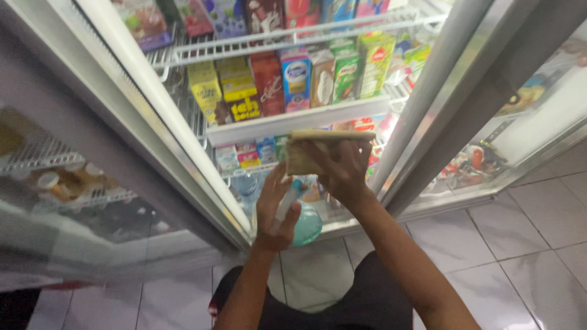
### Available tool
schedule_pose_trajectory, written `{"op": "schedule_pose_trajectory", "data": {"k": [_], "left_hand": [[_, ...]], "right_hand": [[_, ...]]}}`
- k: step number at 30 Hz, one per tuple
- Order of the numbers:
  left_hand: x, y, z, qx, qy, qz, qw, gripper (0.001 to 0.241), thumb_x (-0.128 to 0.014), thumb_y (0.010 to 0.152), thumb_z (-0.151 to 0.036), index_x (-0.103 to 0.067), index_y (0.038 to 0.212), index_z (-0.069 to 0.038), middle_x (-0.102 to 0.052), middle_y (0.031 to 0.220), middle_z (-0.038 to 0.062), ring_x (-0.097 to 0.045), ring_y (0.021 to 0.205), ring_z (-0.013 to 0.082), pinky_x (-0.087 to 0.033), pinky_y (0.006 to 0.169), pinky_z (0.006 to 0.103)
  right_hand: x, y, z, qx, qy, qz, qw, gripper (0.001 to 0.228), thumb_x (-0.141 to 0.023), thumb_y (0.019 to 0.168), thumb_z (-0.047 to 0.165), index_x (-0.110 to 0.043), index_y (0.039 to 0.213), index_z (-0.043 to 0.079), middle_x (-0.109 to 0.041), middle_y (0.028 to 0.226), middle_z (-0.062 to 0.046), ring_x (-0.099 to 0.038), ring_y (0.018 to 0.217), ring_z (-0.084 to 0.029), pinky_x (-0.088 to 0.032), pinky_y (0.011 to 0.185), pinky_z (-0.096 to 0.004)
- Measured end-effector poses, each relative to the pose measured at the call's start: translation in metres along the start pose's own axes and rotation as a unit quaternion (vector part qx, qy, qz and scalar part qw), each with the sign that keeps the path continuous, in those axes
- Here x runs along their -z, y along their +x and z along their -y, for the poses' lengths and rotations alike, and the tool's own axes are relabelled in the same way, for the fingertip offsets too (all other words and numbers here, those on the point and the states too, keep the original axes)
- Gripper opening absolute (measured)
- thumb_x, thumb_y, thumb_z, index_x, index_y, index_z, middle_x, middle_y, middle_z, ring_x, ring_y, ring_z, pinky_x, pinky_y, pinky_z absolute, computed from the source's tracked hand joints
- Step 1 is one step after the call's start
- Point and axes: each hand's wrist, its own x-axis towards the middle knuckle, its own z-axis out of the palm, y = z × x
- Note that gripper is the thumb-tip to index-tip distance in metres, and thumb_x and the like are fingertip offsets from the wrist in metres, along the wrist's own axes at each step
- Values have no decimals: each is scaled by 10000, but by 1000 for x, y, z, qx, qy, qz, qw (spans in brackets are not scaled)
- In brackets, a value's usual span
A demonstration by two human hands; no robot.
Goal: The person cleans the glass door of a refrigerator using a spray bottle and a cloth, wiping the surface in repeated motions.
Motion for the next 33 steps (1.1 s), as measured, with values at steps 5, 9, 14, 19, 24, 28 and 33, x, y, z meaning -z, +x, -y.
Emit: {"op": "schedule_pose_trajectory", "data": {"k": [5, 9, 14, 19, 24, 28, 33], "left_hand": [[-32, 39, -41, -63, -48, 75, 994, 483, -495, 1080, -399, -626, 1244, 35, -424, 1598, 290, -465, 1486, 441, -412, 1204, 489], [-58, 66, -60, -100, -28, 108, 989, 433, -495, 1067, -362, -674, 1162, 20, -385, 1606, 326, -424, 1498, 467, -386, 1197, 499], [-72, 92, -72, -136, -45, 126, 982, 457, -493, 1079, -382, -671, 1137, 34, -366, 1606, 350, -392, 1510, 493, -354, 1205, 513], [-53, 94, -73, -141, -9, 102, 985, 491, -427, 1091, -414, -672, 1099, 11, -392, 1600, 343, -431, 1496, 471, -382, 1187, 493], [-1, 80, -65, -133, 0, 38, 990, 552, -420, 1102, -473, -643, 1023, 26, -405, 1602, 344, -474, 1482, 447, -396, 1200, 504], [42, 61, -61, -114, 18, -48, 992, 636, -426, 1093, -498, -650, 1118, 97, -364, 1607, 331, -403, 1512, 431, -338, 1206, 496], [98, 30, -66, -60, 10, -135, 989, 861, -430, 1031, -599, -450, 1452, 152, -337, 1620, 269, -568, 1217, 256, -458, 1038, 384]], "right_hand": [[33, -7, -59, -126, -47, -82, 987, 482, -727, 834, 140, -699, 1315, 123, -564, 936, -76, -540, 906, -259, -374, 832, -420], [62, -13, -73, -253, 8, -132, 959, 431, -645, 985, 38, -654, 1415, 73, -573, 1033, -86, -526, 986, -270, -460, 900, -410], [60, 2, -89, -193, 14, -203, 960, 430, -628, 1000, 54, -626, 1430, 73, -392, 1462, -226, -415, 1391, -386, -385, 1184, -459], [24, 19, -86, -189, -46, -149, 970, 459, -554, 1015, 171, -574, 1466, 88, -295, 1665, -258, -219, 1596, -439, -122, 1278, -633], [-7, 33, -25, -114, 11, -130, 985, 469, -602, 1020, 246, -566, 1467, 109, -318, 1638, -280, -310, 1553, -406, -167, 1219, -607], [-26, 70, 30, -30, 44, -79, 995, 540, -610, 900, 150, -623, 1440, 155, -410, 1615, -179, -343, 1537, -374, -166, 1250, -588], [-39, 116, 83, 129, 26, -31, 991, 582, -648, 884, 116, -639, 1455, 231, -443, 1629, -44, -376, 1522, -246, -154, 1254, -551]]}}
